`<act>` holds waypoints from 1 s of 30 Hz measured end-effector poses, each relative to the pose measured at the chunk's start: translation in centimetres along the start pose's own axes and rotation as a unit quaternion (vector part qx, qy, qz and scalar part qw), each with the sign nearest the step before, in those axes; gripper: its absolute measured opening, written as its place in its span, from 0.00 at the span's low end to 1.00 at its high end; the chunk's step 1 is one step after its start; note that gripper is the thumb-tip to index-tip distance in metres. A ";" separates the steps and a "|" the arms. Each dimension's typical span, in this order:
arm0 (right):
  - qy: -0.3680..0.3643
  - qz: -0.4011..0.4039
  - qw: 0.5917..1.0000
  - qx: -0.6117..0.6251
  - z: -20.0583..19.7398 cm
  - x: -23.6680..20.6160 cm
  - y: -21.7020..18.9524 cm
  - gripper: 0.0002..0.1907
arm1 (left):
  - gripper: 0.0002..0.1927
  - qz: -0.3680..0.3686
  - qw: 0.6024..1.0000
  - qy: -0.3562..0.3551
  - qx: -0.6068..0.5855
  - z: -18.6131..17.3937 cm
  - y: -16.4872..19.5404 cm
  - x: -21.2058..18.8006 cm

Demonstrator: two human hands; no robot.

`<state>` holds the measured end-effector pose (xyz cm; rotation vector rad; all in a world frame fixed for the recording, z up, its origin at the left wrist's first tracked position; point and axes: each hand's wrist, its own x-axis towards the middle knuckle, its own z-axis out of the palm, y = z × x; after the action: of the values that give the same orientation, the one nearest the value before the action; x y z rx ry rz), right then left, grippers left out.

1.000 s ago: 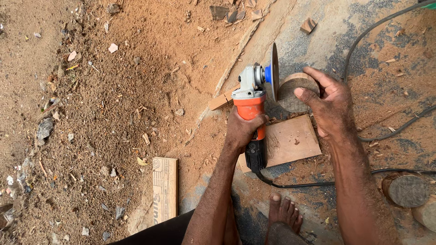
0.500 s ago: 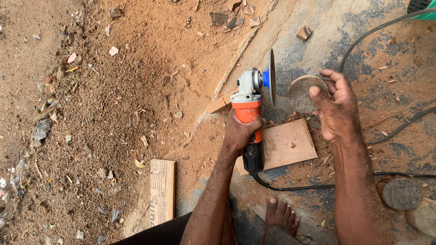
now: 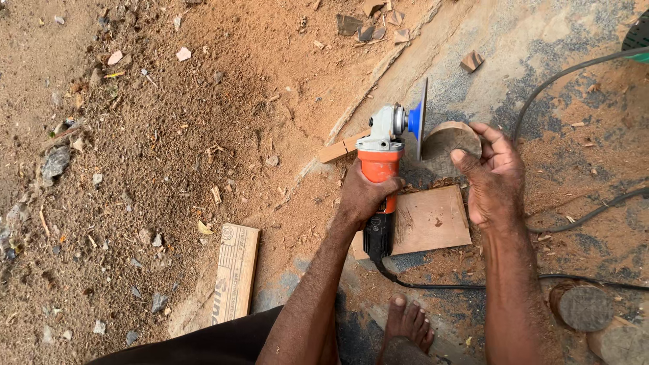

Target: The person uses an angle grinder to smooth the surface of a small, round wooden piece. They hold the piece in one hand and the grinder in the other, rotating the wood to grind different areas.

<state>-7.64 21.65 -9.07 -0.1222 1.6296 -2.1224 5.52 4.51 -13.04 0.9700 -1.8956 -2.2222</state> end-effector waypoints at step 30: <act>-0.028 0.012 0.997 -0.070 -0.4 2.0 -0.7 0.32 | 0.33 0.010 0.998 0.005 0.058 -0.2 -0.1 0.6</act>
<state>-9.80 21.33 -8.98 -0.2033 1.7376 -1.9683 5.17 4.05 -13.35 0.9723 -2.0398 -2.1130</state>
